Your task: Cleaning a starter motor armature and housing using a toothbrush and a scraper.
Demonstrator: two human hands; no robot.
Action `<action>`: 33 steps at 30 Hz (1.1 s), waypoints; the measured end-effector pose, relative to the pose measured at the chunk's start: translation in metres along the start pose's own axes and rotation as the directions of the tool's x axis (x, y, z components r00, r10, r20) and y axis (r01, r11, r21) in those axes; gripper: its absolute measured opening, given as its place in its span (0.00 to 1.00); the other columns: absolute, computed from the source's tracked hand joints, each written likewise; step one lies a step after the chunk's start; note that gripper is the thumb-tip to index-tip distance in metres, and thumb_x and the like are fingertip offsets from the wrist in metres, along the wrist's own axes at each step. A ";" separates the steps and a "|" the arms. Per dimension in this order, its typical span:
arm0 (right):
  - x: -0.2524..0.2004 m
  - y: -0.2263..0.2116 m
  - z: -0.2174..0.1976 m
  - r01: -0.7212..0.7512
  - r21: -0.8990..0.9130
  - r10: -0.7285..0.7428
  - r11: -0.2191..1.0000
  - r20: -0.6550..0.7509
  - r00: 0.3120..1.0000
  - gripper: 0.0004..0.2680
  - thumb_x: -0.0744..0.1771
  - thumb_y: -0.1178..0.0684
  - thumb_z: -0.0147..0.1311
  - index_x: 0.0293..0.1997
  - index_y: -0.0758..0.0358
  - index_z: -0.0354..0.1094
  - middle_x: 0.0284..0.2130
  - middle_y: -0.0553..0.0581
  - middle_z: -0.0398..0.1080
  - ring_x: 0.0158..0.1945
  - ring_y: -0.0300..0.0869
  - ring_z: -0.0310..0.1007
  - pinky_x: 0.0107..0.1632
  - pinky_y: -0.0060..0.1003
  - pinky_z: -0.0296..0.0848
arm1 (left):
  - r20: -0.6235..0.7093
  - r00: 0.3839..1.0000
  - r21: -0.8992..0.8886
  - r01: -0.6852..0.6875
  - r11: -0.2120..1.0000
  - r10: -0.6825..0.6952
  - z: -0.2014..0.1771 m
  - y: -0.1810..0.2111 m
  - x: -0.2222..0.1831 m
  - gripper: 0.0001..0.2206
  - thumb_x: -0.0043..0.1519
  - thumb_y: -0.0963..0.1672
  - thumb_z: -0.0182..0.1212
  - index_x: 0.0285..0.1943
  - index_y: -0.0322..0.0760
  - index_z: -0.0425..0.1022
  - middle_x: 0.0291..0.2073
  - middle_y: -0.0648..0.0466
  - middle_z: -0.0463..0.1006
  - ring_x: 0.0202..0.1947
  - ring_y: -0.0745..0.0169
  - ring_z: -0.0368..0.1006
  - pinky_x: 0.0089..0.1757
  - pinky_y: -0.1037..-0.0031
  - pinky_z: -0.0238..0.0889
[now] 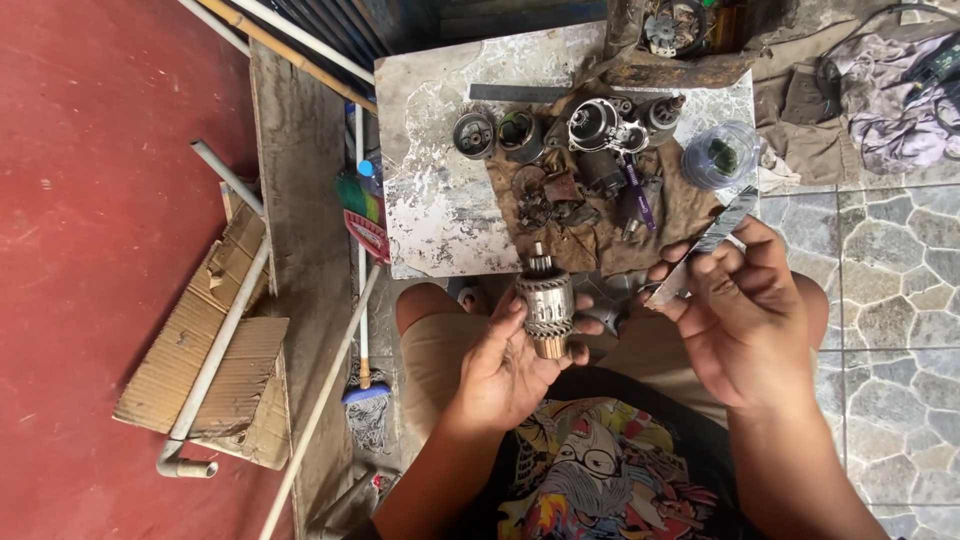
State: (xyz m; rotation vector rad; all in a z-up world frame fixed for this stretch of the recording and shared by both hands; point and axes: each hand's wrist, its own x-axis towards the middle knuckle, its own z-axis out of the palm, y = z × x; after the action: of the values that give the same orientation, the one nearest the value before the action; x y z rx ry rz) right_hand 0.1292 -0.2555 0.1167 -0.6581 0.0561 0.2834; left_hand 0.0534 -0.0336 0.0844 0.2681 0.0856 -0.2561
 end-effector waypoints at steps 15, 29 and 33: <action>-0.051 0.000 0.044 0.252 -0.721 -0.259 0.645 0.104 0.960 0.13 0.68 0.65 0.54 0.51 0.67 0.49 0.44 0.66 0.71 0.44 0.47 0.79 0.52 0.36 0.79 | 0.066 0.996 0.072 0.059 0.996 -0.064 0.038 -0.015 -0.021 0.24 0.78 0.51 0.35 0.80 0.35 0.53 0.56 0.42 0.75 0.51 0.55 0.77 0.43 0.70 0.67; -0.061 0.017 0.049 0.216 -0.593 -0.153 0.776 0.156 0.976 0.12 0.66 0.70 0.56 0.50 0.67 0.58 0.44 0.62 0.70 0.47 0.50 0.83 0.49 0.36 0.87 | -0.074 0.997 0.013 -0.026 1.000 0.027 0.045 -0.011 -0.019 0.20 0.76 0.50 0.49 0.70 0.32 0.64 0.52 0.47 0.78 0.49 0.58 0.77 0.45 0.71 0.71; -0.064 0.019 0.056 0.254 -0.661 -0.198 0.706 0.160 0.967 0.13 0.65 0.69 0.57 0.49 0.68 0.57 0.45 0.65 0.70 0.44 0.49 0.84 0.47 0.34 0.87 | -0.036 0.999 -0.021 -0.037 0.999 0.036 0.039 -0.013 -0.022 0.19 0.76 0.49 0.49 0.71 0.35 0.63 0.54 0.49 0.75 0.51 0.57 0.77 0.46 0.70 0.71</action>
State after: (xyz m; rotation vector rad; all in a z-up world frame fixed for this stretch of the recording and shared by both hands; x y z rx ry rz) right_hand 0.0607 -0.2221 0.1584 -1.3810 -0.2184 0.0771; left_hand 0.0311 -0.0508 0.1209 0.2521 0.1186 -0.2141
